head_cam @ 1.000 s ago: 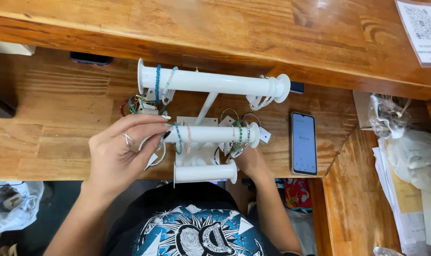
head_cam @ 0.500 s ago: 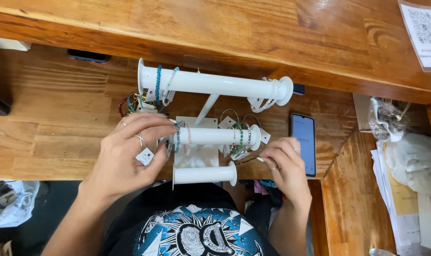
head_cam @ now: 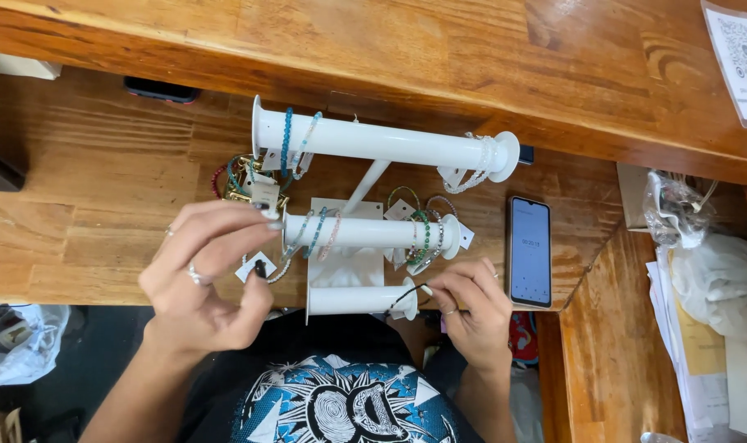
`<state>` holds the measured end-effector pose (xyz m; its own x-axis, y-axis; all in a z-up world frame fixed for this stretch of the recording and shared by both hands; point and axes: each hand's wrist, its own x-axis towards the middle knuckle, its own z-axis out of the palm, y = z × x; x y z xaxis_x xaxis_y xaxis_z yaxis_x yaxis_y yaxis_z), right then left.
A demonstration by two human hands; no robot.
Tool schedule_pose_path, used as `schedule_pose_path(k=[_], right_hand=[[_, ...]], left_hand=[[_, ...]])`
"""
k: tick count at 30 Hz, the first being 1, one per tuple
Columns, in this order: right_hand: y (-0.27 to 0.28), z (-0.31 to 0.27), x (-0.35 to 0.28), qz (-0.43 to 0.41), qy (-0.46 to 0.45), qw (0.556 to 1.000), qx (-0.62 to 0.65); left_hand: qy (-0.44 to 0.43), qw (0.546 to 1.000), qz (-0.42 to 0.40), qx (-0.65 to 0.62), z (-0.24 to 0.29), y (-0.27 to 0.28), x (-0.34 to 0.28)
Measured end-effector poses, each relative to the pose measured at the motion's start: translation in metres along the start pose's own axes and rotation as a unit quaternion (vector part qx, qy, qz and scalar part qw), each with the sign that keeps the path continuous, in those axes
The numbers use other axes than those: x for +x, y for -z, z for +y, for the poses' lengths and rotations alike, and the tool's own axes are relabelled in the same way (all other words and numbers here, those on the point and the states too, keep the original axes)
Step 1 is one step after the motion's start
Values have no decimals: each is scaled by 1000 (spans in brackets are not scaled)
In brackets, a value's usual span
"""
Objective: Organizing and placing various bracelets onto a three-tiered jewelry display stand on a wooden counter.
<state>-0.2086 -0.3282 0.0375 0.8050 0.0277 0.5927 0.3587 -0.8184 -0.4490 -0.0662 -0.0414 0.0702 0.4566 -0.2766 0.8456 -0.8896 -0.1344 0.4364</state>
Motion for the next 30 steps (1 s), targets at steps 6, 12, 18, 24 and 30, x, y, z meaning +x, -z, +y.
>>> schedule_pose_path(k=[6,12,18,24,30], right_hand=[[-31,23,-10,68,-89,991,71],[-77,110,-81,59,-149,977,139],[-74,29,-11,4,-149,983,110],[-60,83,-54,-32,-194,980,9],[-18,69,-23,-11,-205,978,-43]], left_hand=[[55,995,81,-1,-29,3,-59],[220,968,-62,102,-32,2,-88],[267,935,-164,163,-27,-9,-104],[177,914,-250,266,-49,-33,-138],[130,894,-280,324,-58,-37,-148]])
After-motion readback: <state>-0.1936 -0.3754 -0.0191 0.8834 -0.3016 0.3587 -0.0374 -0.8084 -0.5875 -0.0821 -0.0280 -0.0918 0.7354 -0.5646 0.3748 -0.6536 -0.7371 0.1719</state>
